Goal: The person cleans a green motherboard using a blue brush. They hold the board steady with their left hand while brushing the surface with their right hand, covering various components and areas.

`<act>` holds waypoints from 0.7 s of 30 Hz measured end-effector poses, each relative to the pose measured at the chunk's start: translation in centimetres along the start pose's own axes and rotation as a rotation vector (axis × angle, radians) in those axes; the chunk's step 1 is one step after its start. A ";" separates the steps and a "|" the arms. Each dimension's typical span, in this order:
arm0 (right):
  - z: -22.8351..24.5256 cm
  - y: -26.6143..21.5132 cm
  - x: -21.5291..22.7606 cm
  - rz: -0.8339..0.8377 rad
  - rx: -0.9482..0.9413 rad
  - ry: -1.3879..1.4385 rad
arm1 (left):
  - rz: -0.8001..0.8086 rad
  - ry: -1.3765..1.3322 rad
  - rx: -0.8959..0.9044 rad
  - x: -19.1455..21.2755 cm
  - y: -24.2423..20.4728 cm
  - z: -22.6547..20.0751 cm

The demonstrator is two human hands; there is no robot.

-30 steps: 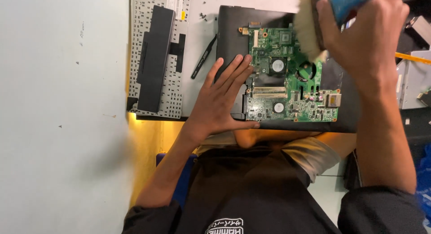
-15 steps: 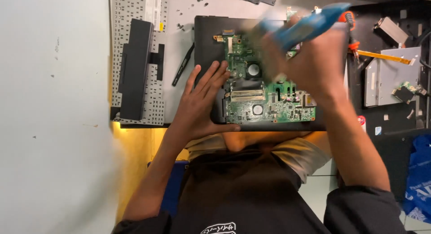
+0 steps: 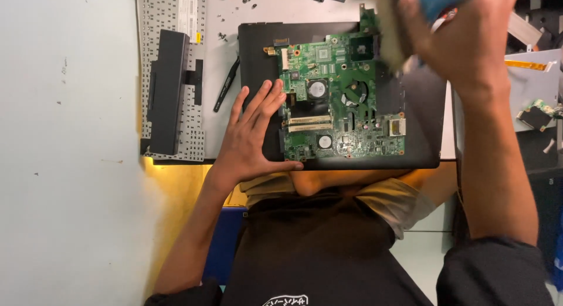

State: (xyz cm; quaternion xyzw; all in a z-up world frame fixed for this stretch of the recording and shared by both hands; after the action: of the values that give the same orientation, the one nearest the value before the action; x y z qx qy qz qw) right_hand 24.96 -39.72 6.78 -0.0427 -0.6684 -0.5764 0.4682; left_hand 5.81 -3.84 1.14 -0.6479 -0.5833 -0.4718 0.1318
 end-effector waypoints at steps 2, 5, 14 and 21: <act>1.7 -0.6 1.1 0.229 -0.086 0.098 | -0.003 -0.019 -0.010 -0.2 -0.2 0.0; -2.1 -1.3 1.3 0.161 -0.117 0.023 | -0.013 -0.009 -0.037 -0.1 0.0 -0.2; 10.7 -1.3 2.7 0.272 0.075 -0.030 | 0.018 -0.063 0.017 0.0 0.3 -0.2; 15.7 1.1 -1.9 0.598 0.021 0.560 | 0.010 -0.090 0.038 0.0 0.1 0.0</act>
State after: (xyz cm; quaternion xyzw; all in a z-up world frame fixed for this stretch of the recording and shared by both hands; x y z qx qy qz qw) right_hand 17.62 -25.71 7.97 -0.0717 -0.4789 -0.3973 0.7795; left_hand 5.91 -3.84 1.18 -0.6689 -0.5942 -0.4302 0.1202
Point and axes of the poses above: each hand's wrist, its own y-axis towards the middle knuckle, its own x-axis out of the back of the hand, z = x × y, the point moved 7 cm from there along y, towards the middle knuckle, and after that the axes turned 13 degrees about -z, right-handed, at the moved point
